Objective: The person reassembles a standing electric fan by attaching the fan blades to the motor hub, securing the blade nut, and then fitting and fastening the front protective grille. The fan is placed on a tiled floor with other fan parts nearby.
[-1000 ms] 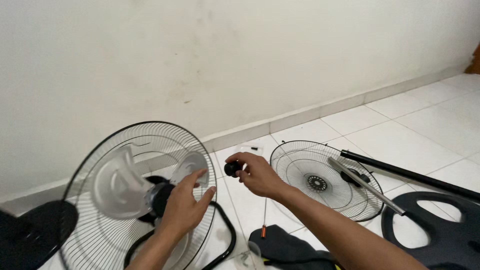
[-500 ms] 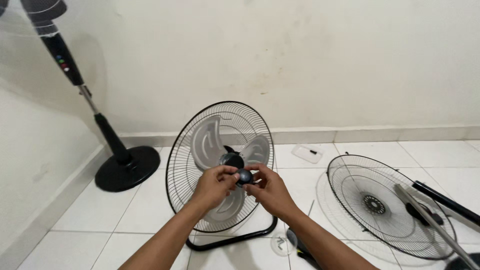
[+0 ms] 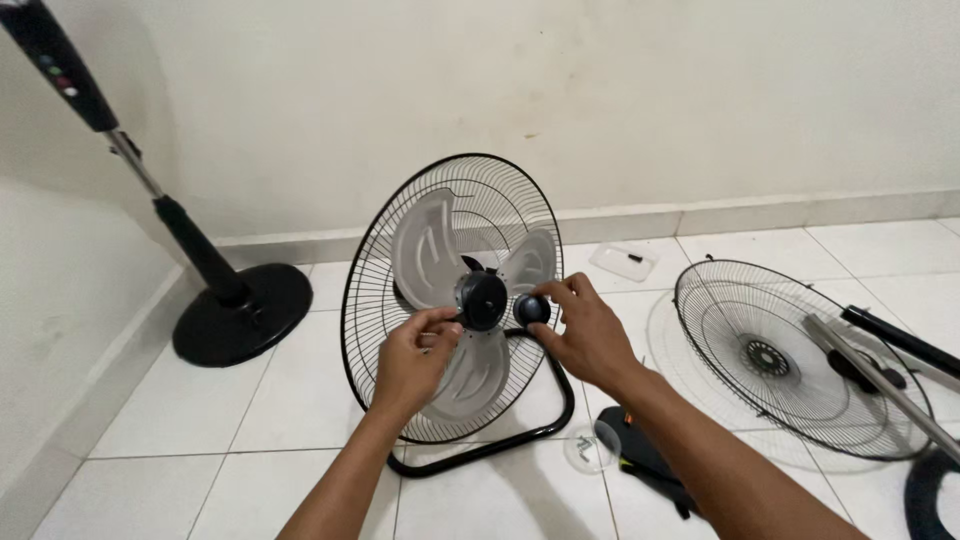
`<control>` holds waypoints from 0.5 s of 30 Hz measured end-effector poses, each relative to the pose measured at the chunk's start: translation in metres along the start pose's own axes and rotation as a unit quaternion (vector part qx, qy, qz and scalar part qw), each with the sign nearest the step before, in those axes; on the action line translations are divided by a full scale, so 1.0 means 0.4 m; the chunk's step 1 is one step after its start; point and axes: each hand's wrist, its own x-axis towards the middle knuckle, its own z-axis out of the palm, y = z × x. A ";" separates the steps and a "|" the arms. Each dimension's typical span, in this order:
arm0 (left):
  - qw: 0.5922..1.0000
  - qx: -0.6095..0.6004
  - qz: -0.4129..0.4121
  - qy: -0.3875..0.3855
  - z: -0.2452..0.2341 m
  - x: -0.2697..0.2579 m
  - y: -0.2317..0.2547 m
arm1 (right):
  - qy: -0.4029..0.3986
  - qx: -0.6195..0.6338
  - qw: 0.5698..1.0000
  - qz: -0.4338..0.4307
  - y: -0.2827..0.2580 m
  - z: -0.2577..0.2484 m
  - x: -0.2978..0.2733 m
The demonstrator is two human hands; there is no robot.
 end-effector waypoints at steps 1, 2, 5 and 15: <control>1.000 0.004 0.006 0.008 -0.006 0.000 -0.004 | 0.004 0.001 1.000 0.009 0.013 0.001 0.009; 1.000 0.009 0.011 0.017 -0.011 0.009 -0.006 | 0.009 0.001 1.000 0.018 0.028 0.003 0.010; 0.999 0.013 0.033 0.034 -0.006 0.052 -0.010 | 0.027 -0.048 0.999 -0.002 0.076 -0.002 0.020; 0.996 -0.044 -0.031 0.067 0.060 0.135 -0.042 | -0.006 -0.077 0.993 0.084 0.181 -0.021 0.051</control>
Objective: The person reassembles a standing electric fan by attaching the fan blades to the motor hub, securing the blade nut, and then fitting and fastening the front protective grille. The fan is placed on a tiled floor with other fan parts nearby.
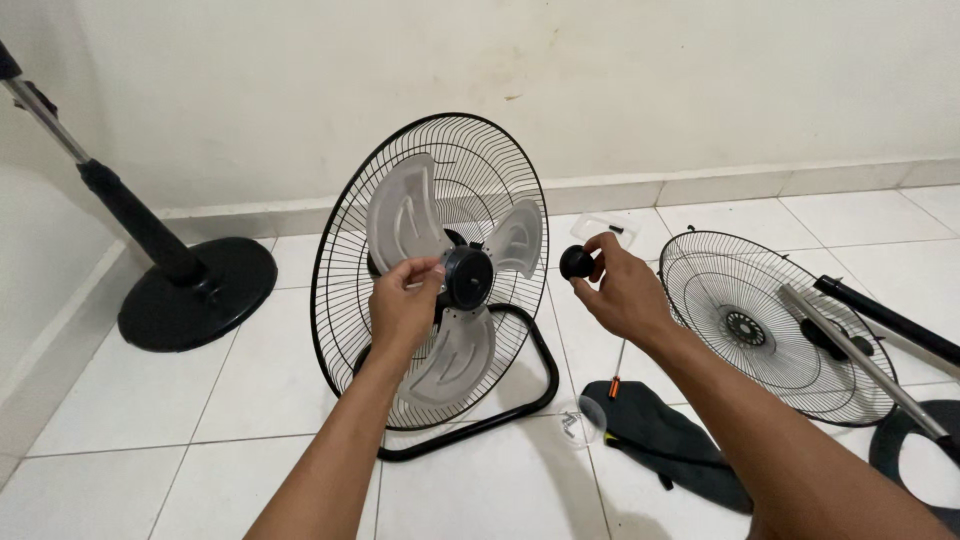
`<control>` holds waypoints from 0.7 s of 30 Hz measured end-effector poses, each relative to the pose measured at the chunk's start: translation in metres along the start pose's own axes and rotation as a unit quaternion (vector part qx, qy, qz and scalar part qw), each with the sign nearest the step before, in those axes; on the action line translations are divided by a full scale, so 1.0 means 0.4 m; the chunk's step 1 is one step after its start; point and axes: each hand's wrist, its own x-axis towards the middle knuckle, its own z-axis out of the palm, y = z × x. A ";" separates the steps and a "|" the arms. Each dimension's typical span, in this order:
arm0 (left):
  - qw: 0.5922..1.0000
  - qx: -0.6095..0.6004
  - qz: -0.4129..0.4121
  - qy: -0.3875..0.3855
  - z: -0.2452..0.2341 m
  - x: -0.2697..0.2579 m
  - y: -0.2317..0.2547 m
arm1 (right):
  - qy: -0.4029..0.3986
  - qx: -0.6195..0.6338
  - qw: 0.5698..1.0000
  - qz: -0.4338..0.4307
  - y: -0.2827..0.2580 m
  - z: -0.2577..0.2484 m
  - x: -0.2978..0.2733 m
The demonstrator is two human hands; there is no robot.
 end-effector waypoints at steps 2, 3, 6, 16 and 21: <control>1.000 0.002 0.017 0.012 0.016 0.007 -0.005 | -0.010 0.002 1.000 0.004 -0.003 0.001 0.001; 0.999 0.005 0.027 0.018 0.019 0.011 -0.007 | -0.009 0.001 1.000 0.001 -0.008 0.001 0.004; 1.000 -0.005 0.005 0.020 0.031 0.013 -0.006 | -0.011 0.002 1.000 -0.005 -0.024 0.000 0.003; 0.989 0.042 0.136 0.048 -0.003 -0.033 0.042 | -0.015 0.012 0.999 -0.044 -0.082 0.032 0.010; 0.952 0.137 0.250 0.111 -0.044 -0.064 0.060 | -0.016 0.020 0.997 -0.079 -0.137 0.072 0.009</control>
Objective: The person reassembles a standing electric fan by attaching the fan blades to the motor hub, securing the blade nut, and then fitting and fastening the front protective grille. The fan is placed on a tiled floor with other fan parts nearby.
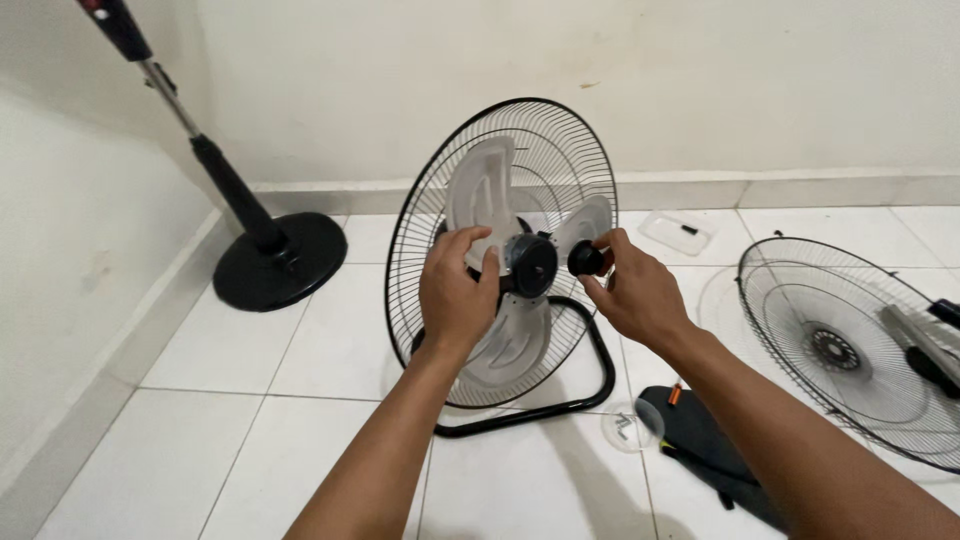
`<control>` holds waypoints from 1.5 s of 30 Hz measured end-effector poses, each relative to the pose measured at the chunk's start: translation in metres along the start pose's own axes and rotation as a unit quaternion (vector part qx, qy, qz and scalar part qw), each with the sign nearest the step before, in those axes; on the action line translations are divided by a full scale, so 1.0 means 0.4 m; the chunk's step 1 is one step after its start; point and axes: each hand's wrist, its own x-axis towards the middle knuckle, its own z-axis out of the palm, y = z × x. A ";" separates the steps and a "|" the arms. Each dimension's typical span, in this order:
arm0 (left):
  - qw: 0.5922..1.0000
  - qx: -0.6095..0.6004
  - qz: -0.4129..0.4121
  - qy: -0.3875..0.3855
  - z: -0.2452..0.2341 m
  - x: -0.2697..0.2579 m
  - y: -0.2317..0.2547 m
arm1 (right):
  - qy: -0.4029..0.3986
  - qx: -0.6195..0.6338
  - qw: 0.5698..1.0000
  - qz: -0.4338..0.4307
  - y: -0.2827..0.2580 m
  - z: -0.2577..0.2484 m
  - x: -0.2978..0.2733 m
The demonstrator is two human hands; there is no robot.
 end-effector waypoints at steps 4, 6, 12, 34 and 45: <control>0.997 0.033 0.058 0.038 -0.039 -0.004 0.002 | 0.012 0.023 0.998 -0.049 -0.050 0.038 0.006; 0.995 0.053 0.069 0.058 -0.061 -0.006 -0.003 | 0.017 0.037 0.997 -0.070 -0.073 0.058 0.009; 0.983 0.149 0.094 0.042 -0.118 -0.023 -0.030 | 0.036 0.039 0.994 -0.100 -0.107 0.106 0.021; 0.990 0.136 0.027 0.007 -0.114 -0.013 -0.092 | -0.002 0.001 1.000 -0.014 -0.045 0.071 0.022; 0.985 0.002 -0.170 -0.001 -0.113 0.000 -0.164 | 0.011 0.143 0.988 0.051 -0.048 0.130 0.018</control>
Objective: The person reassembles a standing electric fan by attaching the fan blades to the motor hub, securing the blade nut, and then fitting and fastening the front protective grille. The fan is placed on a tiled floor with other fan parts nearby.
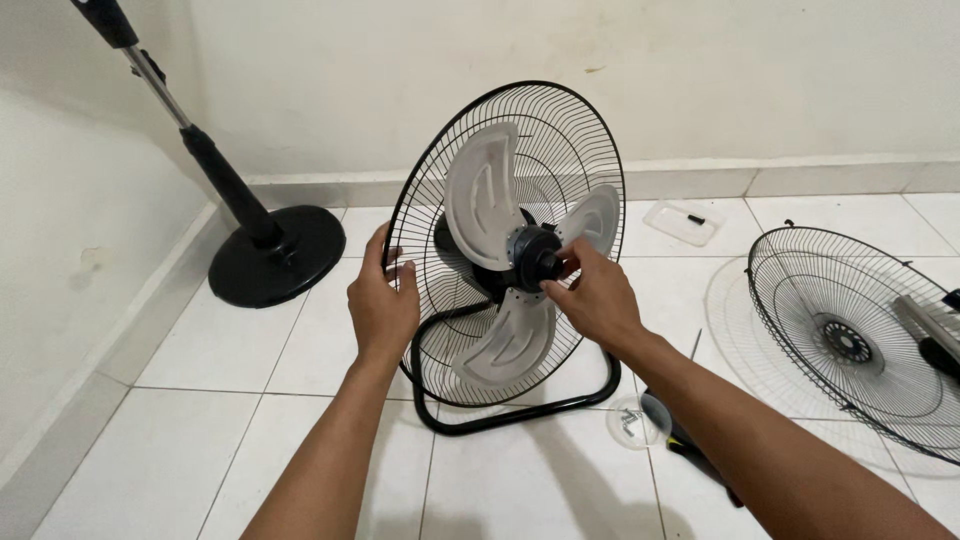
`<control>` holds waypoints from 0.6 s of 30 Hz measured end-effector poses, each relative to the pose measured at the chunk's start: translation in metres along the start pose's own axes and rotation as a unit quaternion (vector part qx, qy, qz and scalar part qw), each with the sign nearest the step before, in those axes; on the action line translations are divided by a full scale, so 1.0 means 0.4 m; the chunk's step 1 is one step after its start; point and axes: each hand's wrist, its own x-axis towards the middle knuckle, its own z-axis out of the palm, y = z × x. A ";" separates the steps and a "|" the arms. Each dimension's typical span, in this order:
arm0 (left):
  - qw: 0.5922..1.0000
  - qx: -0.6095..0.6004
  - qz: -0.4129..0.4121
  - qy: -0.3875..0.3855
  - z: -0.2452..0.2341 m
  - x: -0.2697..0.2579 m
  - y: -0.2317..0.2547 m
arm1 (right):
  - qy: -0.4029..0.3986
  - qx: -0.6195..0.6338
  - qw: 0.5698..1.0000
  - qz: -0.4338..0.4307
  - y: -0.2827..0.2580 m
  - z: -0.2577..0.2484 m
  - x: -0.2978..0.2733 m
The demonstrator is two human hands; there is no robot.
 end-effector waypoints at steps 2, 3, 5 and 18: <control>1.000 0.013 -0.001 -0.002 -0.001 0.002 -0.004 | 0.008 -0.046 0.999 0.027 0.020 0.015 0.003; 1.000 0.020 -0.001 -0.005 -0.001 -0.001 -0.006 | 0.018 -0.047 0.998 0.036 0.035 0.020 0.004; 1.000 0.014 -0.009 -0.011 -0.001 0.004 -0.006 | 0.044 -0.049 0.996 0.052 0.067 0.017 0.023; 0.999 0.004 -0.049 -0.020 -0.006 -0.012 -0.006 | 0.009 -0.069 0.998 0.011 0.097 0.080 0.075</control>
